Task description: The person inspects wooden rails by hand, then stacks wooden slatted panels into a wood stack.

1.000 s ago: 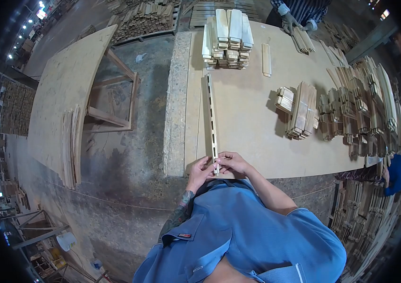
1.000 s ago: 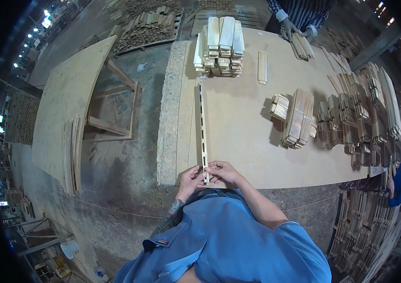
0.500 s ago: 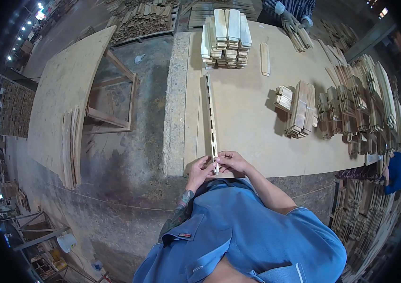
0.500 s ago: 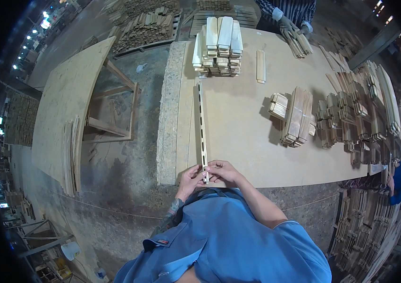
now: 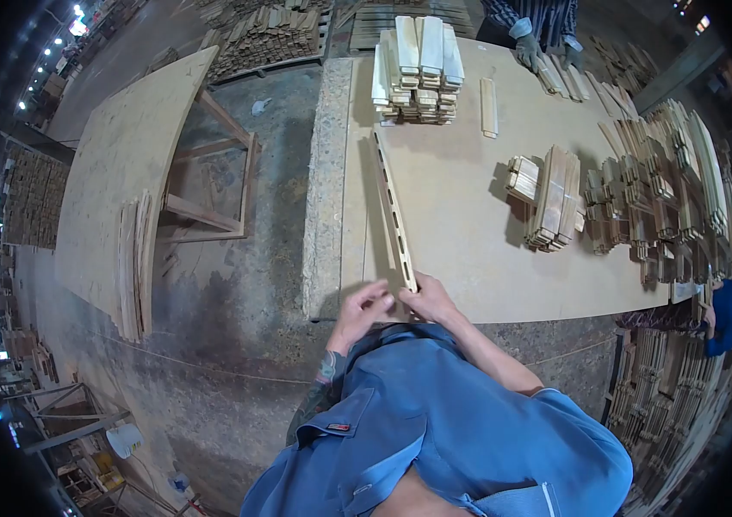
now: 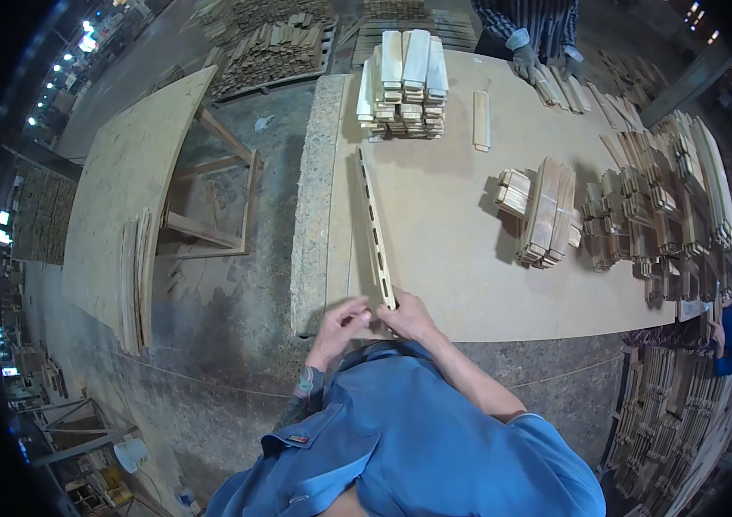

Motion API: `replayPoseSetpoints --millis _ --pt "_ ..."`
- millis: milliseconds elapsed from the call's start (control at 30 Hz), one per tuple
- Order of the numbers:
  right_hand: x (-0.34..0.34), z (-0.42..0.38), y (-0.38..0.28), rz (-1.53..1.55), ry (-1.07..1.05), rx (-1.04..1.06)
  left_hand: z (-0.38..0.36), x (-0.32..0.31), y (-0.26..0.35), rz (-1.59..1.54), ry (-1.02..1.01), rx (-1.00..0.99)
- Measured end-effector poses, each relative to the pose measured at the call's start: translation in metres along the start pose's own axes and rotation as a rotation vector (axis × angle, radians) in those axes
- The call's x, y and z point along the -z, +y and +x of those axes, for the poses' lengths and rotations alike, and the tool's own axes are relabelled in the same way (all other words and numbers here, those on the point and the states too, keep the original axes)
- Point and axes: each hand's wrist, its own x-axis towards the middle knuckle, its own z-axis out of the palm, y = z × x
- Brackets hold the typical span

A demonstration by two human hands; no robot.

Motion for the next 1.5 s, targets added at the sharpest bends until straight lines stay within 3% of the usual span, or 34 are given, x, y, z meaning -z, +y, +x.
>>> replayPoseSetpoints --millis 100,167,200,267,333,467,633,700,733,833,900,967,1500 --pt "0.023 -0.022 -0.023 0.006 -0.108 -0.037 0.006 0.021 0.030 -0.071 0.197 0.000" --pt "0.039 -0.026 -0.024 -0.217 -0.141 0.268 0.005 0.026 0.064 -0.162 0.238 -0.053" --pt "0.046 -0.028 -0.026 -0.215 -0.161 0.271 0.004 0.029 0.080 -0.249 0.263 -0.113" --pt "0.062 -0.030 -0.032 -0.195 -0.094 0.576 0.002 0.032 0.102 -0.351 0.221 -0.185" --pt "0.089 -0.030 -0.043 -0.207 -0.112 0.525 0.005 0.038 0.106 -0.548 0.124 -0.307" --pt "0.123 -0.032 -0.060 -0.103 -0.017 0.399 0.000 0.031 0.115 -0.618 0.256 -0.177" --pt "0.135 -0.034 -0.059 -0.089 -0.005 0.470 -0.006 0.022 0.114 -0.650 0.271 -0.193" --pt "0.135 -0.031 -0.061 -0.081 0.223 0.531 -0.011 0.020 0.121 -0.592 0.335 -0.212" --pt "0.131 -0.027 -0.062 -0.083 0.218 0.532 -0.014 0.018 0.124 -0.594 0.340 -0.213" --pt "0.111 -0.012 -0.054 0.484 0.480 0.460 -0.022 0.006 0.131 -0.548 0.413 -0.271" --pt "0.104 -0.010 -0.048 0.478 0.446 0.435 -0.025 0.000 0.138 -0.494 0.435 -0.308" --pt "0.088 -0.013 -0.058 0.768 0.413 0.355 -0.029 -0.004 0.143 -0.497 0.440 -0.310" --pt "0.093 -0.035 -0.082 0.540 0.551 0.402 -0.037 -0.001 0.137 -0.614 0.400 -0.242"
